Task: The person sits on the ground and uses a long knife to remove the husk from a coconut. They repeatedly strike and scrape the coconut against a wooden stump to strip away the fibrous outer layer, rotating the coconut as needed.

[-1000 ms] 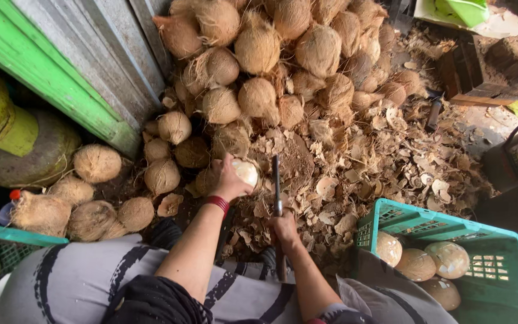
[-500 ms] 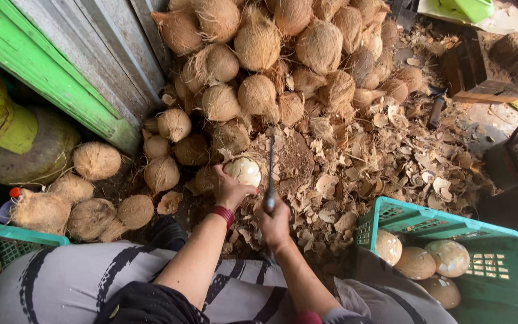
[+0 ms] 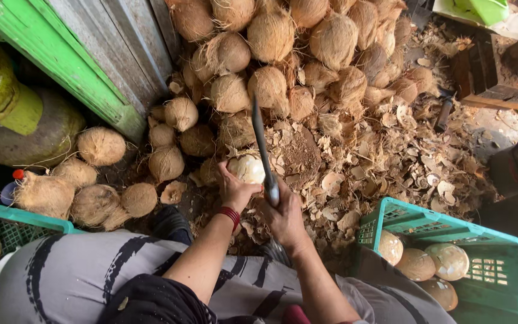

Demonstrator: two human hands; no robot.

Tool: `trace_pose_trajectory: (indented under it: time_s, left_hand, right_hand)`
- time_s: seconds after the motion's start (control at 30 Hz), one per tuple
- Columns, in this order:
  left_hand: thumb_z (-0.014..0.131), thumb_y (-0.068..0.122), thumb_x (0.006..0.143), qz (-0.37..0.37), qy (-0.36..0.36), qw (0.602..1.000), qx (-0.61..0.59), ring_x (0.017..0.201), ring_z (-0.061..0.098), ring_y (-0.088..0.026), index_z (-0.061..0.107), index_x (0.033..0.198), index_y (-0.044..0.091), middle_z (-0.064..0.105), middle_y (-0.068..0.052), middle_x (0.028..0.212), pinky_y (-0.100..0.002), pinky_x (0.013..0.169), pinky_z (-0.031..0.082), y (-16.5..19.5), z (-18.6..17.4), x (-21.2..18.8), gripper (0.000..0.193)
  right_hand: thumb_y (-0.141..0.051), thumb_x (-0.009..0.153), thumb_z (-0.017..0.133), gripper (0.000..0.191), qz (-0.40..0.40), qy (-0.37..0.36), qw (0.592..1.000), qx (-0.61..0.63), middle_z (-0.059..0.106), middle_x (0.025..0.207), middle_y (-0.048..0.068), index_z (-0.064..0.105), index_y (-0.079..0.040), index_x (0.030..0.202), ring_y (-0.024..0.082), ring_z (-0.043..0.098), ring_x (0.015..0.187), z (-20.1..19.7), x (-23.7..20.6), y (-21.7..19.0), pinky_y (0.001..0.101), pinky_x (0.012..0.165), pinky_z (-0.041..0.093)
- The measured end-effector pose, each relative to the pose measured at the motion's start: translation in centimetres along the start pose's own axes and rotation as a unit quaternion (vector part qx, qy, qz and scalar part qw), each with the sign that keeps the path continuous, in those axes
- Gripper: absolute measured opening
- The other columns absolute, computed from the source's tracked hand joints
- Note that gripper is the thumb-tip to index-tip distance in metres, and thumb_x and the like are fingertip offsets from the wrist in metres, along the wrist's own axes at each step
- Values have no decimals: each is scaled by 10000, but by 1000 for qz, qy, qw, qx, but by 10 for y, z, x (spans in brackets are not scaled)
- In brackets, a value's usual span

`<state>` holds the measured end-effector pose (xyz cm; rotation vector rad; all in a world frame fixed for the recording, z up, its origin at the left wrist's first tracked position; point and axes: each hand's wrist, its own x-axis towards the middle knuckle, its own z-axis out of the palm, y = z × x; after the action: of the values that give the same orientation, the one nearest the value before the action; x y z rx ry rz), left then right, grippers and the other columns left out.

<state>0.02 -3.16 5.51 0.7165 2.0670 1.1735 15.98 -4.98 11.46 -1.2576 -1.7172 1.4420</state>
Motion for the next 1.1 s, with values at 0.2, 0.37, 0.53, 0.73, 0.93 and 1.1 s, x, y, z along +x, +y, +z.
trace_pose_trajectory:
  time_s: [0.2, 0.37, 0.53, 0.73, 0.93, 1.1]
  left_hand:
    - [894, 93, 485, -45, -26, 998, 20, 1264, 511, -357, 279, 1384, 188, 410, -152, 1377, -514, 1066, 506, 4, -7, 4, 1094]
    - [824, 50, 444, -122, -162, 973, -112, 1237, 576, -369, 290, 1368, 218, 474, -139, 1378, -549, 1034, 559, -5, -30, 27, 1081]
    - [924, 90, 431, 30, -177, 983, 41, 1334, 450, -324, 322, 1428, 162, 439, -142, 1422, -502, 1149, 410, 0, -15, 39, 1167]
    - [1041, 256, 394, 50, -129, 978, 156, 1307, 479, -313, 359, 1380, 64, 476, -146, 1376, -429, 1147, 414, 11, -10, 33, 1215]
    - [1000, 223, 414, 9, -123, 984, 129, 1287, 517, -298, 360, 1414, 93, 509, -131, 1387, -439, 1131, 435, 11, -6, 30, 1194]
    - [1014, 154, 412, -28, -128, 989, 69, 1327, 453, -314, 282, 1467, 113, 444, -149, 1413, -456, 1146, 400, 1, -11, 31, 1285]
  right_hand:
    - [25, 835, 582, 216, 283, 10, 958, 44, 624, 679, 5, 647, -83, 1011, 111, 494, 519, 20, 14, 67, 299, 456, 441]
    - [-10, 819, 639, 221, 312, 4, 948, 60, 530, 645, 49, 615, 4, 1038, 174, 464, 505, 3, 20, 93, 347, 441, 403]
    - [-7, 798, 679, 209, 279, -17, 960, 30, 543, 676, 25, 581, 14, 981, 156, 502, 549, 6, 16, 67, 325, 475, 450]
    - [-21, 810, 680, 161, 125, -2, 992, 17, 580, 699, 45, 582, -9, 937, 126, 517, 563, -5, 7, 22, 304, 504, 476]
    - [-28, 858, 531, 143, 85, 50, 995, 33, 602, 645, 22, 575, -76, 986, 105, 550, 490, 18, 11, 50, 293, 431, 496]
    - [-23, 855, 659, 177, 295, 39, 953, 52, 522, 691, 33, 531, -17, 978, 147, 470, 529, 12, 14, 64, 320, 432, 426]
